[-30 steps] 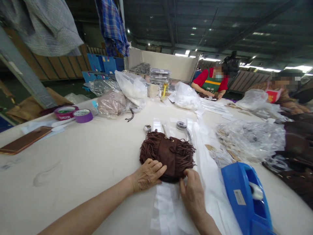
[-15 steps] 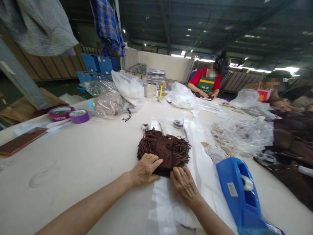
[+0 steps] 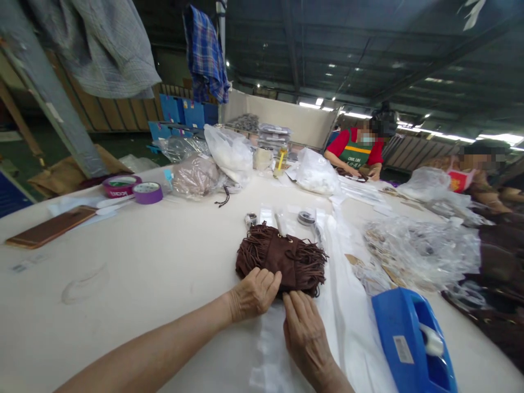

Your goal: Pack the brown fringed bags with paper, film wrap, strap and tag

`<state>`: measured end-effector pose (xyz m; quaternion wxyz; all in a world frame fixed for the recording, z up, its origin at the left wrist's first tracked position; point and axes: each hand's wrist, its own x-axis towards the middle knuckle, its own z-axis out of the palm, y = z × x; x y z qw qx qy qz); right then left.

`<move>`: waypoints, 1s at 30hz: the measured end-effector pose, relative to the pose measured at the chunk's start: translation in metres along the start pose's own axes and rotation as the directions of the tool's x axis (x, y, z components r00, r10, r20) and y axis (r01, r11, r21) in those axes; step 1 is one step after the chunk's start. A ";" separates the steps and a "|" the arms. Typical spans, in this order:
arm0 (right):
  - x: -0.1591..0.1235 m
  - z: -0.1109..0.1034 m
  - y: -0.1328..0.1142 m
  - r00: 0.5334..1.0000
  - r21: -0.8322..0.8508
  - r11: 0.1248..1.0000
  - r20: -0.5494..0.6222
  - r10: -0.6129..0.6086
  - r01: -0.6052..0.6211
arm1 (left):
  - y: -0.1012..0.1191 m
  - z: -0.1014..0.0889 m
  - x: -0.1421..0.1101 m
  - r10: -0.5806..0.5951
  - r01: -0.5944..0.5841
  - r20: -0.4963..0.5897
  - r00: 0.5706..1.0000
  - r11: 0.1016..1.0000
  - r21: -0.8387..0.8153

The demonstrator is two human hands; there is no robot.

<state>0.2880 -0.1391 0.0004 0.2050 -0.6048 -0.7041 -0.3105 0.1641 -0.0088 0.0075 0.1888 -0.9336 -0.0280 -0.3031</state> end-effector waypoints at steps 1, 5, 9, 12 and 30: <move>-0.003 0.003 -0.001 1.000 0.028 1.000 -0.019 -0.010 0.010 | 0.001 -0.002 0.003 0.009 -0.009 -0.011 1.000 1.000 0.011; -0.013 0.018 0.004 0.988 0.212 0.973 0.147 0.055 -0.086 | 0.013 -0.005 0.010 0.014 -0.014 -0.024 1.000 1.000 0.002; -0.011 0.026 0.012 0.940 0.276 0.952 0.341 0.029 -0.130 | 0.029 0.001 0.008 -0.014 0.014 -0.005 1.000 0.999 -0.035; -0.003 0.025 0.013 0.908 0.257 0.955 0.417 0.032 -0.152 | 0.028 -0.005 0.002 -0.046 0.058 0.093 0.995 0.990 -0.131; 0.041 0.004 0.017 0.997 -0.055 0.996 -0.022 -0.073 0.072 | -0.046 0.013 -0.054 -0.728 0.601 0.350 0.589 0.106 -0.792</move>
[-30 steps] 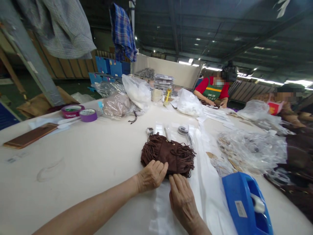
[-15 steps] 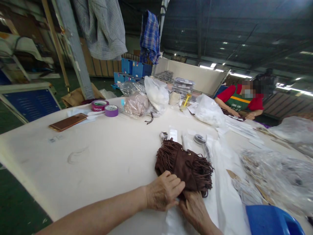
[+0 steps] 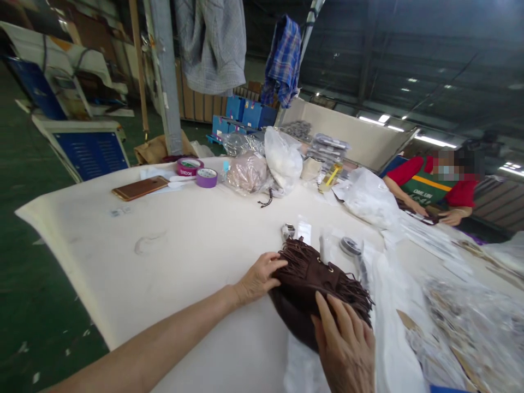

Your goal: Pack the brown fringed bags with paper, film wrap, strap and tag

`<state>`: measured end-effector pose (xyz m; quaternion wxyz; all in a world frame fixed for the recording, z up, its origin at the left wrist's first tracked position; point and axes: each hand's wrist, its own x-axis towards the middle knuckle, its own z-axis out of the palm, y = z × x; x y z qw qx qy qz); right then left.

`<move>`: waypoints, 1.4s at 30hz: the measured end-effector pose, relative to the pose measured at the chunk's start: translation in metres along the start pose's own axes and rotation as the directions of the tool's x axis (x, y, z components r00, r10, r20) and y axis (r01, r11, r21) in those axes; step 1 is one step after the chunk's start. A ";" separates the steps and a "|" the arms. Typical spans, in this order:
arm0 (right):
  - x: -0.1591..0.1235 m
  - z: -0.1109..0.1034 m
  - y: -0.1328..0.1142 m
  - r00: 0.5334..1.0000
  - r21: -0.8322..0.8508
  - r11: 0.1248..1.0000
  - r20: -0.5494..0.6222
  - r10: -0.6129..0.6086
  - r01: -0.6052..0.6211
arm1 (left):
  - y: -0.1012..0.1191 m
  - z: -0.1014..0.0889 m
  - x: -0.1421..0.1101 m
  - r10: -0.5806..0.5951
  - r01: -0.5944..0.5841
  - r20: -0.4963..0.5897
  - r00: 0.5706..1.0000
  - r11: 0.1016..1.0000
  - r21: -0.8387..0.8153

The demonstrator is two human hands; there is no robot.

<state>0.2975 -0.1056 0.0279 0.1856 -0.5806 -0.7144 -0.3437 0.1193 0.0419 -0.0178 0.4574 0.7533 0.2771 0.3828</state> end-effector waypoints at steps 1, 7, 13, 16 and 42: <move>0.007 0.000 0.001 1.000 0.003 1.000 -0.003 0.026 -0.026 | -0.002 0.000 -0.001 -0.050 0.049 -0.030 0.998 0.998 -0.038; 0.023 0.004 0.018 0.993 0.083 0.991 0.067 0.099 -0.104 | -0.016 -0.002 0.002 -0.259 0.260 0.042 0.965 0.922 -0.285; 0.010 0.017 0.027 0.899 0.446 0.804 0.370 0.234 -0.393 | -0.011 -0.005 0.016 -0.315 0.338 0.123 0.941 0.860 -0.383; 0.000 0.023 0.025 0.880 0.469 0.756 0.365 0.304 -0.456 | -0.010 -0.002 0.022 -0.332 0.361 0.143 0.932 0.853 -0.376; -0.013 0.020 0.010 0.885 0.451 0.762 0.197 0.422 -0.464 | -0.009 0.018 0.026 -0.331 0.319 0.012 0.944 0.899 -0.299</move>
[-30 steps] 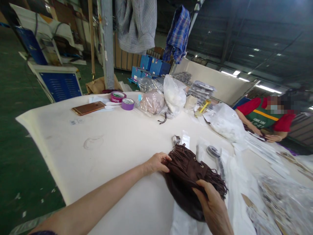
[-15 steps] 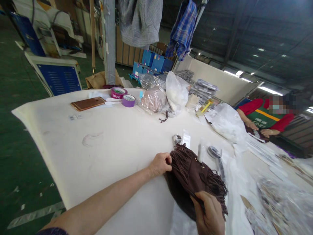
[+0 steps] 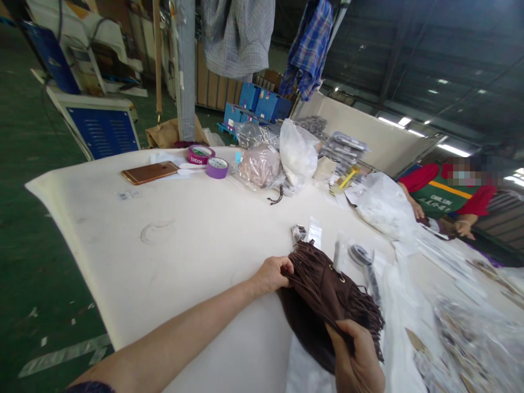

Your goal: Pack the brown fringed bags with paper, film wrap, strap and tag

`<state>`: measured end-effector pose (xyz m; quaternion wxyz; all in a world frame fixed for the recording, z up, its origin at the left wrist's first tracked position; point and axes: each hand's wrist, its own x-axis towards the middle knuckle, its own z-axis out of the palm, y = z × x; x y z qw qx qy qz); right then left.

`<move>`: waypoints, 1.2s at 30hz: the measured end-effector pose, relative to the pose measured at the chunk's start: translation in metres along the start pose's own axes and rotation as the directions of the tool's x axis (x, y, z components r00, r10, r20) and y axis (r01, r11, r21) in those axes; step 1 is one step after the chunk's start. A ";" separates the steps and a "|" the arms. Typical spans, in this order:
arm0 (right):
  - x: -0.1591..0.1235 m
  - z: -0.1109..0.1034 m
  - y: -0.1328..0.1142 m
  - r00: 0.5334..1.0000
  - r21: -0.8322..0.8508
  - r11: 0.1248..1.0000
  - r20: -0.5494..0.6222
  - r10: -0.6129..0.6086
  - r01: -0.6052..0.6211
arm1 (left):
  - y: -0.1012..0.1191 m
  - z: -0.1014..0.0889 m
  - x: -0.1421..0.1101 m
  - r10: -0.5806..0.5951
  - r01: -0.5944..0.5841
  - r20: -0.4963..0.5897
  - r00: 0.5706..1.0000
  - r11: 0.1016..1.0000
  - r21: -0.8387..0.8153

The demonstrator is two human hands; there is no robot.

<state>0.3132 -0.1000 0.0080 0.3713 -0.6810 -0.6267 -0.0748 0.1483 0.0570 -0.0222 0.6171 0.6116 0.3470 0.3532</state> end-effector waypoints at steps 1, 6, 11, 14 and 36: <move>0.002 -0.001 -0.001 0.999 0.015 0.999 -0.001 0.033 -0.033 | 0.000 0.000 0.000 -0.006 0.006 0.003 1.000 1.000 -0.009; 0.018 -0.009 -0.007 0.998 0.047 0.997 0.008 0.063 -0.063 | 0.004 -0.001 0.003 -0.017 0.018 0.019 1.000 1.000 -0.016; 0.019 -0.011 -0.003 0.984 -0.061 0.983 0.039 -0.173 0.175 | 0.008 -0.002 0.006 -0.010 0.011 -0.020 1.000 1.000 0.006; 0.009 -0.006 0.001 0.924 -0.160 0.910 0.074 -0.375 0.382 | 0.006 -0.006 0.004 0.000 0.001 -0.029 1.000 1.000 0.019; -0.018 0.032 -0.034 0.942 -0.316 0.893 0.003 -0.336 0.320 | 0.042 -0.009 -0.049 0.491 -0.530 0.320 0.810 0.381 0.758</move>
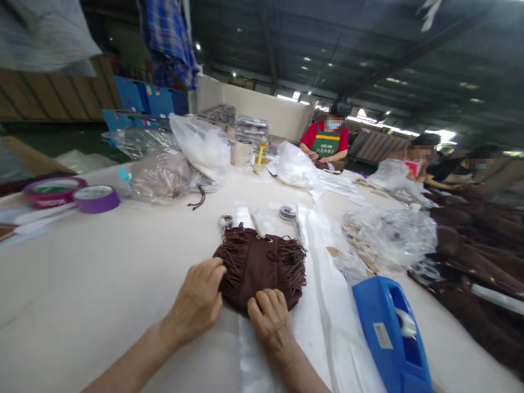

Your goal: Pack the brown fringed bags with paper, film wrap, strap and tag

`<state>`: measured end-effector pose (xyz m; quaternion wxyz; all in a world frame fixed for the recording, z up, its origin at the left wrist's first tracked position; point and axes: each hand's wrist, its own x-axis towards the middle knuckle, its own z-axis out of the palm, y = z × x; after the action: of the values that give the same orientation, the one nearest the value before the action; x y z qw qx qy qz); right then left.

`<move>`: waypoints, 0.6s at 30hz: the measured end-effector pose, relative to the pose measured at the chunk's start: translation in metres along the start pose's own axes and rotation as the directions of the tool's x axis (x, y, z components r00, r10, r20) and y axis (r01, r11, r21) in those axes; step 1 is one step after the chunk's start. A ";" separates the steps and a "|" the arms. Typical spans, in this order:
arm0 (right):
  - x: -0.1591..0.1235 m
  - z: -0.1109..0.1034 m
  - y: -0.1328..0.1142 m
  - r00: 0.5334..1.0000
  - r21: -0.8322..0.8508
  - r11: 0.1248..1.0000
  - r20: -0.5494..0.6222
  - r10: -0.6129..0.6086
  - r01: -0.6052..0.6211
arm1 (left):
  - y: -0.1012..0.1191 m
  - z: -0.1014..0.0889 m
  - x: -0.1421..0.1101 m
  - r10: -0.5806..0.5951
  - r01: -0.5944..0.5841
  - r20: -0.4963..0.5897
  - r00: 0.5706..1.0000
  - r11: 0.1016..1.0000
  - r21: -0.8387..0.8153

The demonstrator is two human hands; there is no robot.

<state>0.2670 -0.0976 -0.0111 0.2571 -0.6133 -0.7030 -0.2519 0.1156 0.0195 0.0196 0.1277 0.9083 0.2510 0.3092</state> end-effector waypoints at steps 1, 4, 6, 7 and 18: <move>0.003 0.000 0.000 1.000 0.004 1.000 -0.016 0.012 -0.012 | 0.010 0.002 0.001 0.157 -0.158 0.038 0.987 0.987 0.026; 0.010 -0.010 -0.001 0.997 0.031 0.998 -0.055 0.053 -0.051 | 0.028 0.021 0.006 0.368 -0.374 0.176 0.913 0.927 0.003; 0.009 -0.022 -0.002 0.994 0.079 0.994 -0.071 0.079 -0.073 | 0.029 0.035 0.012 0.330 -0.345 0.216 0.919 0.938 0.036; 0.005 -0.028 -0.001 0.990 0.119 0.987 -0.085 0.115 -0.104 | 0.027 0.041 0.014 0.302 -0.323 0.220 0.928 0.944 0.065; -0.032 -0.028 0.057 0.465 0.662 0.165 0.307 0.830 -0.731 | 0.009 0.052 0.018 0.265 -0.282 0.145 0.953 0.953 0.114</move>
<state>0.3289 -0.1330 -0.0094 0.6102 -0.7102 -0.3026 0.1778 0.1635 0.0179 -0.0083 0.0384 0.9588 0.1339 0.2476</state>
